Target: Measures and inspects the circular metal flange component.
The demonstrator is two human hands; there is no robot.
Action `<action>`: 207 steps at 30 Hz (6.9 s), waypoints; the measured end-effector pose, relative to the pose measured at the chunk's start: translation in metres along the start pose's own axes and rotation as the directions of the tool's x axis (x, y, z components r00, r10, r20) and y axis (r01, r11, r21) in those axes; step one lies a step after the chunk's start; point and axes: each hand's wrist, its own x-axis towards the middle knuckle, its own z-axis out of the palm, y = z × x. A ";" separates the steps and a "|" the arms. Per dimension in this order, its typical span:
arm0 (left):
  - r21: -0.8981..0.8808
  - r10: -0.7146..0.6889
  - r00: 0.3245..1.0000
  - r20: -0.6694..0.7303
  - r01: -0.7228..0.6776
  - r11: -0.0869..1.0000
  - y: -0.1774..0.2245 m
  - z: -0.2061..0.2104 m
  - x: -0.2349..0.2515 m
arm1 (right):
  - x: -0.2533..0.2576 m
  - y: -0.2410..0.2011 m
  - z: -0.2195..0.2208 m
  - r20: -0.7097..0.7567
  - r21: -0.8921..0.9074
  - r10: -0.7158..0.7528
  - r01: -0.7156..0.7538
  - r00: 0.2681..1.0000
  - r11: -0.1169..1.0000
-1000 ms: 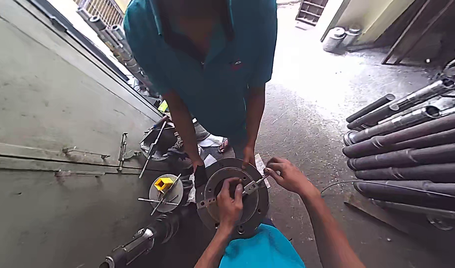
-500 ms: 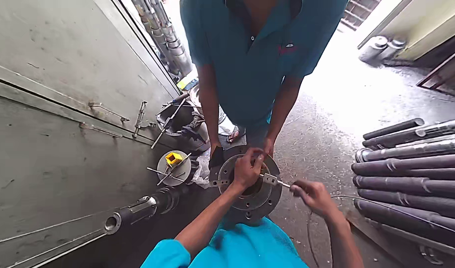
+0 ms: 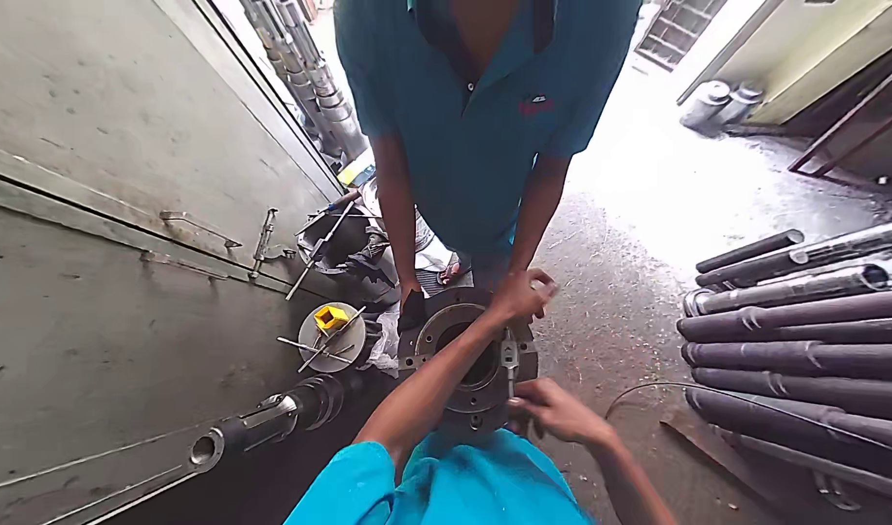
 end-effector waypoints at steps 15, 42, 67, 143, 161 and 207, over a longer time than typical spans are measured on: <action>-0.011 0.071 0.909 -0.411 -0.083 0.996 -0.065 -0.020 -0.128 | 0.015 0.011 -0.061 -0.716 -0.493 -0.514 0.179 0.472 0.851; 0.358 0.279 0.690 -0.668 -0.030 0.933 -0.065 0.024 -0.122 | 0.020 0.012 -0.092 -0.439 -0.439 -0.193 -0.022 0.878 0.898; 0.049 0.062 0.742 -0.668 -0.040 0.998 -0.055 0.025 -0.111 | 0.017 0.029 -0.080 -0.548 -0.622 -0.392 -0.046 0.739 0.782; -0.119 0.152 0.548 0.823 -0.096 0.988 0.038 0.069 0.010 | 0.077 -0.045 0.100 -0.640 0.538 0.268 0.170 0.720 0.826; 0.040 0.026 0.768 -0.640 0.000 0.999 -0.035 0.001 -0.061 | -0.003 0.032 -0.004 -0.674 -0.506 -0.308 -0.115 0.672 0.855; -0.253 -0.090 0.774 -0.626 -0.093 0.963 -0.041 -0.006 -0.065 | -0.002 0.038 -0.020 -0.579 -0.488 -0.269 -0.062 0.770 0.871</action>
